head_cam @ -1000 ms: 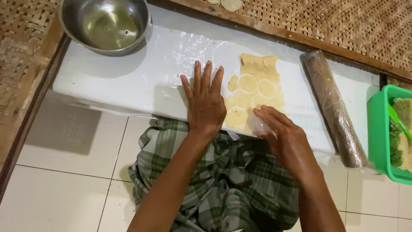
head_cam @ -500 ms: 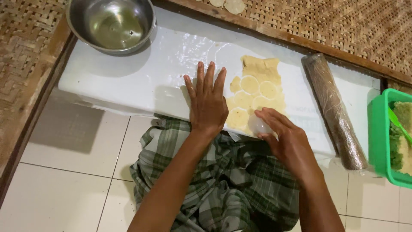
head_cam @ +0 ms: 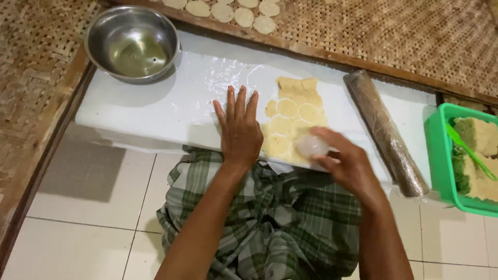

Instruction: Stamping out circular dough pieces from a flattened sheet and placing them onto a drying rack.

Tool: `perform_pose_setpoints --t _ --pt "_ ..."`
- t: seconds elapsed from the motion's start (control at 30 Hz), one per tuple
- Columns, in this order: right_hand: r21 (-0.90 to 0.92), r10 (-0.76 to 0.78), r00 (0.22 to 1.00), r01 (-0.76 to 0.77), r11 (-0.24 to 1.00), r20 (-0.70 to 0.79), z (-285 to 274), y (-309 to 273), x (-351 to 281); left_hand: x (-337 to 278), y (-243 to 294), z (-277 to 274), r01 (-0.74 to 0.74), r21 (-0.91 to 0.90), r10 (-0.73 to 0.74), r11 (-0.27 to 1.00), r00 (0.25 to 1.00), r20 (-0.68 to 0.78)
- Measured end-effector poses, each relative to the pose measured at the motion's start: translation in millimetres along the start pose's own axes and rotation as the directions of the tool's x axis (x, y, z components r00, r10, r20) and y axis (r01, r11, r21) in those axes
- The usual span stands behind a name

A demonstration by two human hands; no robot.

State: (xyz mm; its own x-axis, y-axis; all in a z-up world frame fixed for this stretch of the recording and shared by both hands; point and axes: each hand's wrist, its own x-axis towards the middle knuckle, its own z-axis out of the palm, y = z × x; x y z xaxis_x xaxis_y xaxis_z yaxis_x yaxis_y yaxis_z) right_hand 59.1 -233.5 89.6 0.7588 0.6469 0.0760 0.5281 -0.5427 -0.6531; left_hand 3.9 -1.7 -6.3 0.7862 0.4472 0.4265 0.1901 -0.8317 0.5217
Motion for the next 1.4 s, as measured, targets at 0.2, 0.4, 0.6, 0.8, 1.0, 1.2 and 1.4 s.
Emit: perform_pose_setpoints --t 0.2,0.4,0.6,0.8,1.0,1.2,1.4 --pt "0.158 0.308 0.929 -0.279 0.947 -0.205 -50 19 -26 0 0 -2 -0.014 -0.014 0.014 1.0 1.0 -0.002" --pt "0.077 0.377 0.902 -0.37 0.926 -0.21 -49 26 -36 0 -2 0 -0.039 0.006 0.039 0.999 0.999 -0.011" --pt "-0.123 0.058 0.997 -0.063 0.99 -0.044 -14 -2 -23 0 0 -4 -0.039 -0.022 0.039 0.999 0.999 -0.008" --pt "-0.167 -0.013 0.998 0.023 0.986 0.062 3 -31 -7 -2 0 -3 -0.039 -0.008 0.039 0.999 0.999 -0.015" --pt "-0.189 -0.038 0.995 0.055 0.98 0.093 9 -33 -2 -2 0 -4 -0.041 0.006 0.041 0.999 0.999 -0.004" --pt "-0.206 -0.059 0.992 0.082 0.975 0.113 12 -34 2 -1 2 -7 -0.028 -0.005 0.028 1.0 1.0 0.01" --pt "-0.206 -0.039 0.993 0.061 0.977 0.109 14 -29 4 -2 1 -3 -0.025 0.006 0.025 1.0 1.0 -0.007"
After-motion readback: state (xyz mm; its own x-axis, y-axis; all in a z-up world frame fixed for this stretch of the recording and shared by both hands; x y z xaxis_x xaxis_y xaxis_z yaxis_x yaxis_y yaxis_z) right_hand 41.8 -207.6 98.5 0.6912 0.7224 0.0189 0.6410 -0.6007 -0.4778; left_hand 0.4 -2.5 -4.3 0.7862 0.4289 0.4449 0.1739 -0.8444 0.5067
